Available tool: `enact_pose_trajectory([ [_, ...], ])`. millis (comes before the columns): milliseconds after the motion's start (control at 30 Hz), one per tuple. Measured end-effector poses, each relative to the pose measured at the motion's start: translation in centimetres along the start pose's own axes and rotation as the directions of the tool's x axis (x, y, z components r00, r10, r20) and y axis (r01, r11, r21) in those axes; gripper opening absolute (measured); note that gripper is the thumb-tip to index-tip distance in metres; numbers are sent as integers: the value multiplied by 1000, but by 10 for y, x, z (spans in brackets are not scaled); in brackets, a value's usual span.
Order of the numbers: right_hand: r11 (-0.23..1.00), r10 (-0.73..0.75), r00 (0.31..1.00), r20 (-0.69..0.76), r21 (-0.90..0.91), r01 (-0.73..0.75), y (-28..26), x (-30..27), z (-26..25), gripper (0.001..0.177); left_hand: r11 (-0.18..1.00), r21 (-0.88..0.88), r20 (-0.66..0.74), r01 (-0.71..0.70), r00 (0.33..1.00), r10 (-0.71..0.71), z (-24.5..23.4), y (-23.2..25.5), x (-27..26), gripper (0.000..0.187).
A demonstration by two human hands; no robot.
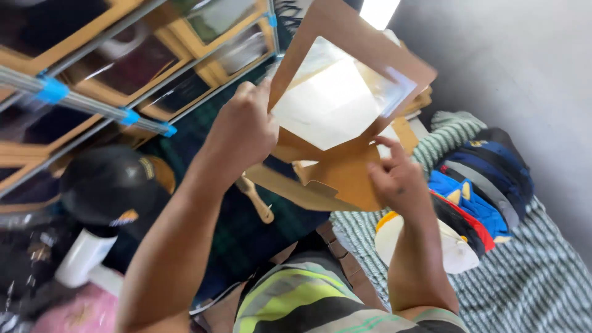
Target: The person uses a handheld steamer on a baseball cap, brushes the hat, assembles a cardboard shipping box, and prepares to package the item.
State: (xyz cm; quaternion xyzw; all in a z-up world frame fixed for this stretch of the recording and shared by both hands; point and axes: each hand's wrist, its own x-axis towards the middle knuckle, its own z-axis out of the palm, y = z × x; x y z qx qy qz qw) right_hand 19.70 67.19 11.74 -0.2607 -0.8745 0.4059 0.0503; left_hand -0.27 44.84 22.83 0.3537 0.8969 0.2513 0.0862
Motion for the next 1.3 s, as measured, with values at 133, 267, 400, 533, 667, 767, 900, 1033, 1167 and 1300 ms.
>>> enact_pose_trajectory([
  [133, 899, -114, 993, 10, 427, 99, -56, 3, 11, 55, 991, -130, 29, -41, 999, 45, -69, -14, -117, 51],
  [267, 917, -230, 971, 66, 348, 193, -120, -18, 69, 57, 984, -138, 56, 115, 993, -108, -83, -53, -236, 59],
  [400, 887, -307, 938, 159, 404, 222, -177, -83, 137, 66, 955, -55, -51, 291, 955, -293, -92, -114, -339, 58],
  [533, 840, -381, 902, 202, 483, 247, -195, -104, 234, 64, 936, -43, -131, 349, 927, -352, -74, -177, -409, 55],
  [667, 848, -258, 958, 129, 506, 160, -236, -141, 301, 55, 933, -172, -24, 317, 945, -326, -50, -207, -456, 56],
  [767, 851, -188, 980, 65, 509, 130, -227, -138, 338, 53, 906, -227, 37, 357, 933, -359, -47, -220, -471, 58],
  [900, 877, -175, 983, 57, 463, 130, -254, -156, 336, 54, 864, -269, 43, 426, 901, -431, -48, -247, -478, 62],
  [1033, 890, -163, 985, 48, 438, 126, -245, -143, 337, 53, 825, -302, 159, 478, 878, -451, -53, -230, -471, 65],
  [1167, 859, -222, 972, 83, 487, 154, -243, -133, 333, 49, 845, -244, 101, 477, 879, -467, -37, -239, -473, 66],
  [1300, 737, -226, 959, 168, 673, 56, -255, -162, 296, 37, 799, -344, -39, 493, 843, -537, -48, -241, -499, 60],
])
